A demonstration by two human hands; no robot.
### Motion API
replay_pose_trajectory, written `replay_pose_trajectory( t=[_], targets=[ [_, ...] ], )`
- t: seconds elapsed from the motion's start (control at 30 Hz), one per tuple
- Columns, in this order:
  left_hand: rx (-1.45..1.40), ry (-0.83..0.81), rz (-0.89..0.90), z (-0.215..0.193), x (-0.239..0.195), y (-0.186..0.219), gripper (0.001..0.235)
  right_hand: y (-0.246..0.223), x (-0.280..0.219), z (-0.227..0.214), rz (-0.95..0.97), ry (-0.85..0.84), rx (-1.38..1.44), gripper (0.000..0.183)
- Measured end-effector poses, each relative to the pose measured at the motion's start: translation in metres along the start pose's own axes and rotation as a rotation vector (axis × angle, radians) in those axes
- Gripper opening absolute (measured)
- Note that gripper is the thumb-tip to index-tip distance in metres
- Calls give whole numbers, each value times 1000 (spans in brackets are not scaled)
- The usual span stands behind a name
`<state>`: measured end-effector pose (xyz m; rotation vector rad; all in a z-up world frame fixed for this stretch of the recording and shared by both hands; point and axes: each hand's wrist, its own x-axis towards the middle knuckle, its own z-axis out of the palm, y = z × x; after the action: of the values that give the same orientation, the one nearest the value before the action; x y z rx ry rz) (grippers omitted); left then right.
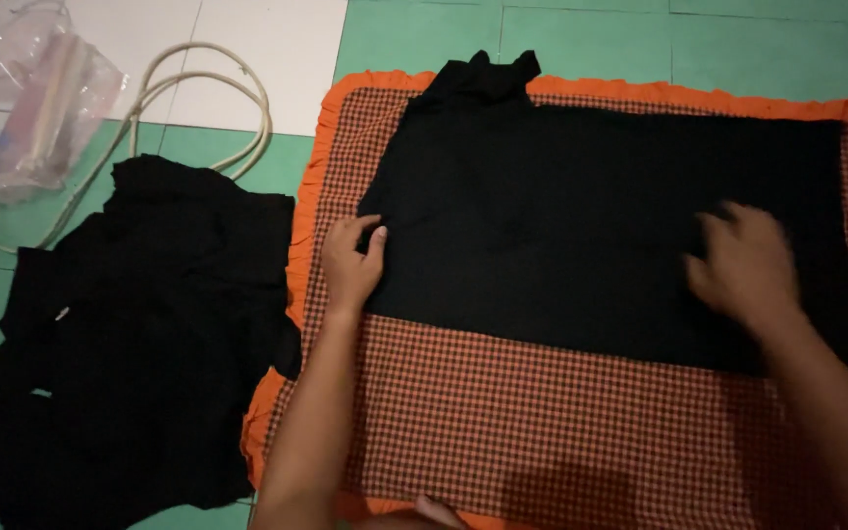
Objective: The person folds a black cloth on a checkered mat, smoothing and aligning edges before folding it into a compact rectangle. The person works by hand without tools, handling the cloth repeatedly to achieve neat folds.
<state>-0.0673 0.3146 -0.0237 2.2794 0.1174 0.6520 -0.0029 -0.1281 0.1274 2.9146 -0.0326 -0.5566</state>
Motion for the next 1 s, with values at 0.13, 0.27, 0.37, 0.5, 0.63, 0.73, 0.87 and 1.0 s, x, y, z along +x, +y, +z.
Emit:
replay_pose_trajectory(
  t=[0.13,0.27,0.37,0.5,0.63,0.73,0.87,1.0],
  targets=[
    [222,-15,62,8,1,-8,31,-63,96,39,-600,625,-28,60],
    [387,34,83,7,3,5,35,-175,147,-7,-823,596,-75,56],
    [410,5,36,5,6,12,29,-233,176,-23,-833,496,-86,52],
    [430,-120,-70,10,6,7,24,-275,197,-25,-801,310,45,56],
    [402,-244,-188,8,13,18,32,-285,218,-18,-721,288,16,59],
    [427,-243,-206,14,13,14,27,-288,234,-9,-686,328,-50,65],
    [284,-203,-245,14,14,15,16,-289,225,-20,-621,369,-40,33],
    [233,-211,-320,7,16,21,14,-288,278,6,-800,612,202,15]
  ],
)
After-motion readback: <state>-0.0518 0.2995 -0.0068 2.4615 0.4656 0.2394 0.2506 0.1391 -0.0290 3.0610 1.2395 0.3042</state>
